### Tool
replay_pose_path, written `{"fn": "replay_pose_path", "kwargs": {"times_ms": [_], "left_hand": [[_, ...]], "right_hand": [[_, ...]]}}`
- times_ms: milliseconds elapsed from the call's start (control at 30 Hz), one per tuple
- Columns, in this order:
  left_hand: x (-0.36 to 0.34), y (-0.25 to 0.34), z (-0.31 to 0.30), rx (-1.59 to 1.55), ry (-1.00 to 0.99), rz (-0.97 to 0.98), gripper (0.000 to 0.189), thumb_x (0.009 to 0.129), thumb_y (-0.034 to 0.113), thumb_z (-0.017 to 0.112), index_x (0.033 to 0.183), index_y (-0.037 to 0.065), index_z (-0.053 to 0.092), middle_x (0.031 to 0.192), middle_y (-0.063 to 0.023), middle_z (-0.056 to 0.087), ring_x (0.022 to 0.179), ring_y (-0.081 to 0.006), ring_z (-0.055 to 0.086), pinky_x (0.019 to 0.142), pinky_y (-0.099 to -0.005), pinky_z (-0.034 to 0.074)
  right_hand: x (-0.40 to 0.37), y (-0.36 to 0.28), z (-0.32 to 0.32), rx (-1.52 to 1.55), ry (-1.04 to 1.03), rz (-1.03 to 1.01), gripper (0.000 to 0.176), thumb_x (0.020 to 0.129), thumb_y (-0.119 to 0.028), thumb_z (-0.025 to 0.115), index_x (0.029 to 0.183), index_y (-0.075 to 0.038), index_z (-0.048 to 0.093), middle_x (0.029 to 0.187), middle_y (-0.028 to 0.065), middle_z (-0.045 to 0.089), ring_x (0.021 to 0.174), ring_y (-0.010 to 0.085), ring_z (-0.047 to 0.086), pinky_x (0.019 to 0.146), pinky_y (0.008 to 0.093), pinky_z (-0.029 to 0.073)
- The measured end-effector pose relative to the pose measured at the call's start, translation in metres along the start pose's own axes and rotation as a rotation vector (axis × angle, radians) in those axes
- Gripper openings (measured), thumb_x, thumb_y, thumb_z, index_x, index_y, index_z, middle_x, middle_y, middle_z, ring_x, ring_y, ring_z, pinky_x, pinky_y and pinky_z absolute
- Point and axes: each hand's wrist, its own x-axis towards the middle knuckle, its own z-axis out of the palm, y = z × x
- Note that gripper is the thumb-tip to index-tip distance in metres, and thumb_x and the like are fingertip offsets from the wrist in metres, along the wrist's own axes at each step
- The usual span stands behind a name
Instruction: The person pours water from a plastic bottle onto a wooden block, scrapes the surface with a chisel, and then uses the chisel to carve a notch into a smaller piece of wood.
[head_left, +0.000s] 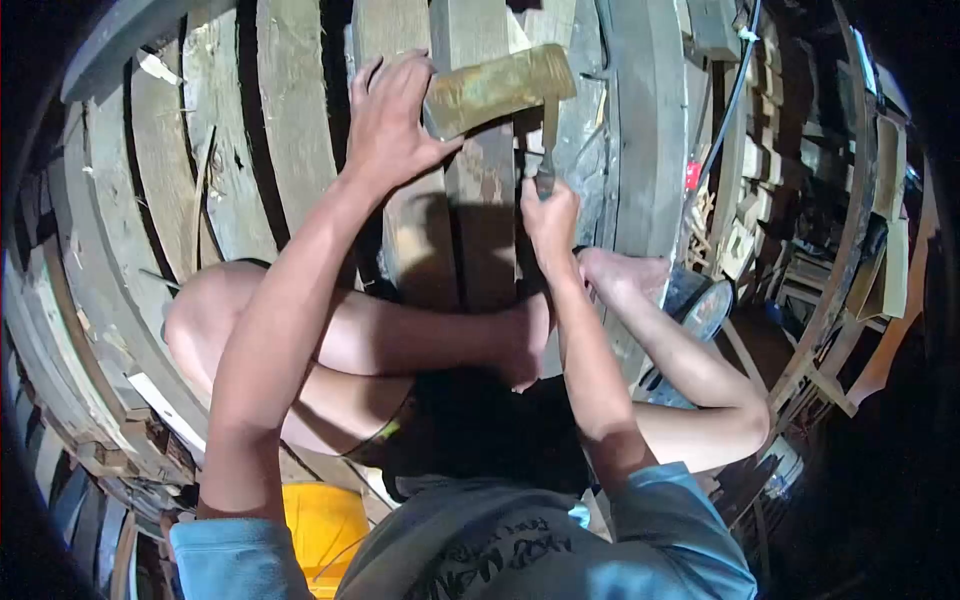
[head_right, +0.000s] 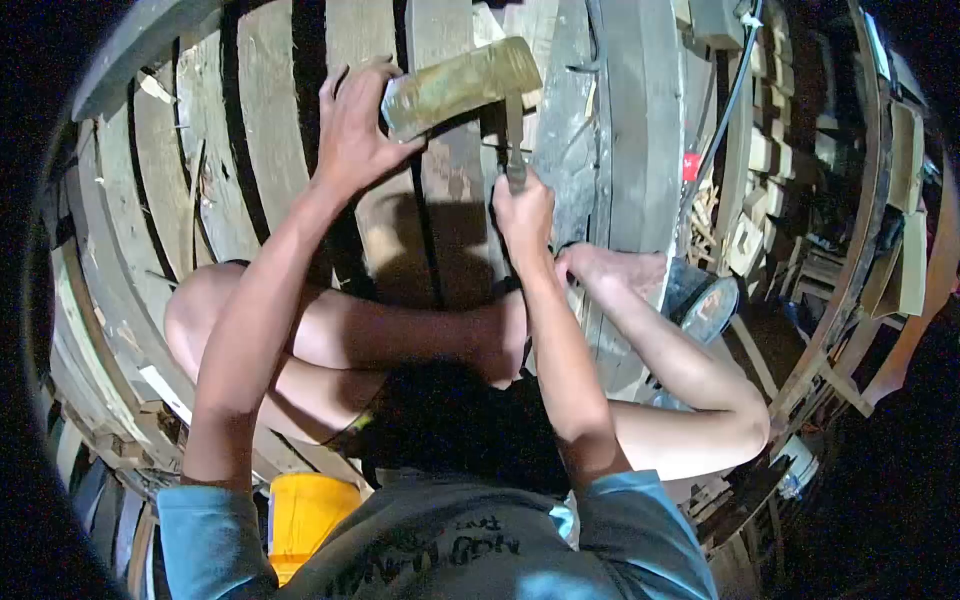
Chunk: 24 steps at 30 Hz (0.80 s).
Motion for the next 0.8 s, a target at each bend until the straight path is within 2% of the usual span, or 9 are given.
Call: {"fn": "replay_pose_path", "kwargs": {"times_ms": [167, 300, 367, 533, 567, 600, 633, 667, 800], "left_hand": [[-0.003, 0.0, -0.001, 0.018, -0.018, -0.016, 0.077, 0.057, 0.027, 0.085, 0.121, 0.008, 0.048, 0.124, -0.013, 0.056, 0.124, -0.0288, 0.049, 0.108, -0.0483, 0.026], [0.0, 0.0, -0.002, -0.013, -0.021, -0.02, 0.076, 0.056, 0.027, 0.085, 0.12, 0.007, 0.05, 0.122, -0.0128, 0.057, 0.126, -0.0289, 0.048, 0.109, -0.0488, 0.025], [-0.001, -0.003, 0.002, -0.025, -0.013, -0.026, 0.073, 0.056, 0.027, 0.085, 0.118, 0.007, 0.051, 0.122, -0.0122, 0.057, 0.126, -0.0277, 0.048, 0.109, -0.0484, 0.025], [-0.003, -0.001, -0.002, -0.007, -0.039, -0.045, 0.073, 0.056, 0.027, 0.085, 0.118, 0.007, 0.051, 0.125, -0.0121, 0.056, 0.126, -0.0259, 0.048, 0.11, -0.0472, 0.024], [-0.001, -0.002, -0.001, -0.007, -0.027, -0.042, 0.073, 0.057, 0.027, 0.085, 0.118, 0.007, 0.051, 0.125, -0.0123, 0.056, 0.126, -0.026, 0.048, 0.11, -0.047, 0.024], [0.0, 0.001, -0.003, -0.006, -0.048, -0.063, 0.073, 0.057, 0.027, 0.085, 0.118, 0.007, 0.051, 0.126, -0.0128, 0.055, 0.126, -0.0263, 0.048, 0.111, -0.0468, 0.023], [0.0, 0.001, -0.004, -0.006, -0.042, -0.066, 0.073, 0.057, 0.027, 0.085, 0.118, 0.007, 0.051, 0.126, -0.0128, 0.055, 0.126, -0.0263, 0.048, 0.111, -0.0468, 0.023], [-0.001, 0.002, -0.004, -0.005, -0.042, -0.064, 0.073, 0.056, 0.027, 0.085, 0.118, 0.007, 0.051, 0.126, -0.0128, 0.056, 0.126, -0.0265, 0.048, 0.111, -0.0469, 0.023], [0.001, 0.0, -0.003, -0.014, -0.043, -0.042, 0.074, 0.055, 0.024, 0.085, 0.117, 0.006, 0.051, 0.122, -0.0122, 0.057, 0.126, -0.0268, 0.048, 0.109, -0.0474, 0.025]], "right_hand": [[0.042, -0.043, -0.008, 0.018, -0.067, 0.033, 0.019, 0.084, -0.015, 0.061, 0.089, 0.002, 0.066, 0.075, 0.022, 0.067, 0.07, 0.0363, 0.067, 0.062, 0.0402, 0.049], [-0.006, 0.022, -0.003, -0.018, -0.076, 0.038, 0.025, 0.082, -0.018, 0.062, 0.098, 0.0, 0.068, 0.08, 0.0258, 0.066, 0.082, 0.0403, 0.067, 0.073, 0.0431, 0.053], [0.006, 0.025, -0.002, -0.306, -0.251, 0.053, 0.026, 0.082, -0.021, 0.063, 0.098, -0.001, 0.069, 0.081, 0.0273, 0.066, 0.083, 0.0416, 0.066, 0.074, 0.0461, 0.052], [0.02, 0.018, -0.008, -0.354, -0.224, 0.191, 0.031, 0.082, -0.026, 0.067, 0.095, 0.002, 0.069, 0.084, 0.028, 0.066, 0.084, 0.0447, 0.064, 0.074, 0.0463, 0.051], [0.009, 0.026, -0.017, -0.209, -0.164, 0.176, 0.034, 0.081, -0.025, 0.067, 0.097, 0.004, 0.067, 0.084, 0.028, 0.066, 0.083, 0.0409, 0.067, 0.075, 0.0454, 0.05], [-0.002, 0.043, -0.024, -0.097, -0.155, 0.179, 0.026, 0.084, -0.022, 0.065, 0.088, 0.003, 0.066, 0.07, 0.0212, 0.066, 0.069, 0.031, 0.068, 0.062, 0.0425, 0.051], [-0.007, 0.036, -0.039, 0.523, -0.347, 0.705, 0.014, 0.087, -0.018, 0.06, 0.082, -0.005, 0.059, 0.058, 0.0089, 0.056, 0.053, 0.0193, 0.058, 0.047, 0.0345, 0.045], [-0.018, 0.028, -0.048, 0.886, -0.338, 0.694, 0.011, 0.089, -0.015, 0.057, 0.081, -0.011, 0.05, 0.055, 0.0007, 0.043, 0.043, 0.0119, 0.042, 0.039, 0.0263, 0.035], [-0.033, 0.024, -0.078, 1.683, -0.848, 0.743, 0.019, 0.086, -0.014, 0.055, 0.073, -0.008, 0.043, 0.052, 0.0027, 0.038, 0.038, 0.012, 0.035, 0.034, 0.0274, 0.033]]}}
